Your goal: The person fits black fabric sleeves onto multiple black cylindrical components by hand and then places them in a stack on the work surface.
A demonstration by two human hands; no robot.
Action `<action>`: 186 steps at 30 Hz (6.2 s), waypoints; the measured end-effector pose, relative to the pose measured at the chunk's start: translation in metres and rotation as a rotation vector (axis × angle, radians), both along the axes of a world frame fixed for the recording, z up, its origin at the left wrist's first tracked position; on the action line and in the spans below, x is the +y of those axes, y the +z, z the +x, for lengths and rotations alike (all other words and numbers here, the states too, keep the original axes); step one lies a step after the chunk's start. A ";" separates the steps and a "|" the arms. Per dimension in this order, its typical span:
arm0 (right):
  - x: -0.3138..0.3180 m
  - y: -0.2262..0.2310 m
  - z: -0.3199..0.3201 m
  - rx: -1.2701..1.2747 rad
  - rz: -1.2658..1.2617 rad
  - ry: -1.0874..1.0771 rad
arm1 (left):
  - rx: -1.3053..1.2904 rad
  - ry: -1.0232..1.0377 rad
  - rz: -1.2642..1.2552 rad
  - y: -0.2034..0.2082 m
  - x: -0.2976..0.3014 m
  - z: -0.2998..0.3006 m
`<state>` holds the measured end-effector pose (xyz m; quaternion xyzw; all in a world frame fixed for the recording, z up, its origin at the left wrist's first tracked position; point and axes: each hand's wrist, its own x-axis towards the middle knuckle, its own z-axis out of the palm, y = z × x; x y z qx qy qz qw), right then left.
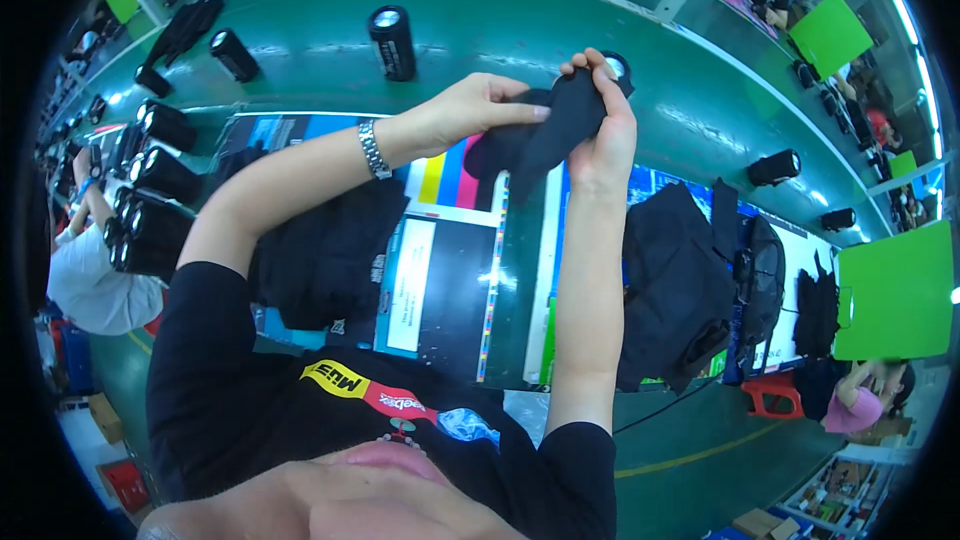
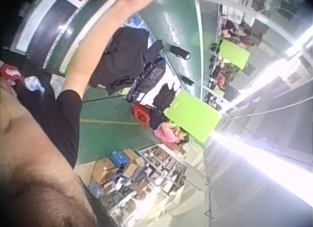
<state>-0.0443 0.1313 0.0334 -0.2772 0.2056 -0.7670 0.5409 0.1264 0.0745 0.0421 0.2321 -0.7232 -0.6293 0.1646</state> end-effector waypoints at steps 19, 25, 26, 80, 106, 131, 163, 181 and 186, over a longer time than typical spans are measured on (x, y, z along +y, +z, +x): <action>0.016 -0.056 0.114 0.330 0.271 0.038 | 0.318 0.585 -0.485 -0.079 -0.010 0.062; 0.021 -0.046 0.109 0.265 0.114 -0.062 | 0.725 0.244 0.637 -0.051 -0.007 0.085; 0.022 -0.041 0.112 0.221 0.084 -0.093 | 0.692 0.159 0.606 -0.050 -0.008 0.090; -0.181 -0.059 0.021 1.233 0.657 -0.359 | 0.045 0.520 0.391 -0.060 -0.191 0.014; -0.157 -0.129 -0.028 1.564 0.857 -0.361 | -0.430 0.611 -0.983 -0.185 -0.204 -0.046; -0.095 -0.048 0.041 0.392 0.235 -0.243 | 0.138 0.497 -0.012 -0.054 -0.094 0.028; -0.108 -0.093 -0.020 0.870 0.281 -0.166 | 0.120 0.129 -1.221 -0.021 -0.153 -0.039; -0.100 -0.085 -0.027 1.030 0.347 -0.204 | -0.038 0.087 -1.017 -0.003 -0.153 -0.068; -0.099 -0.093 -0.046 0.915 0.294 -0.058 | 0.131 0.072 -1.030 -0.006 -0.131 -0.079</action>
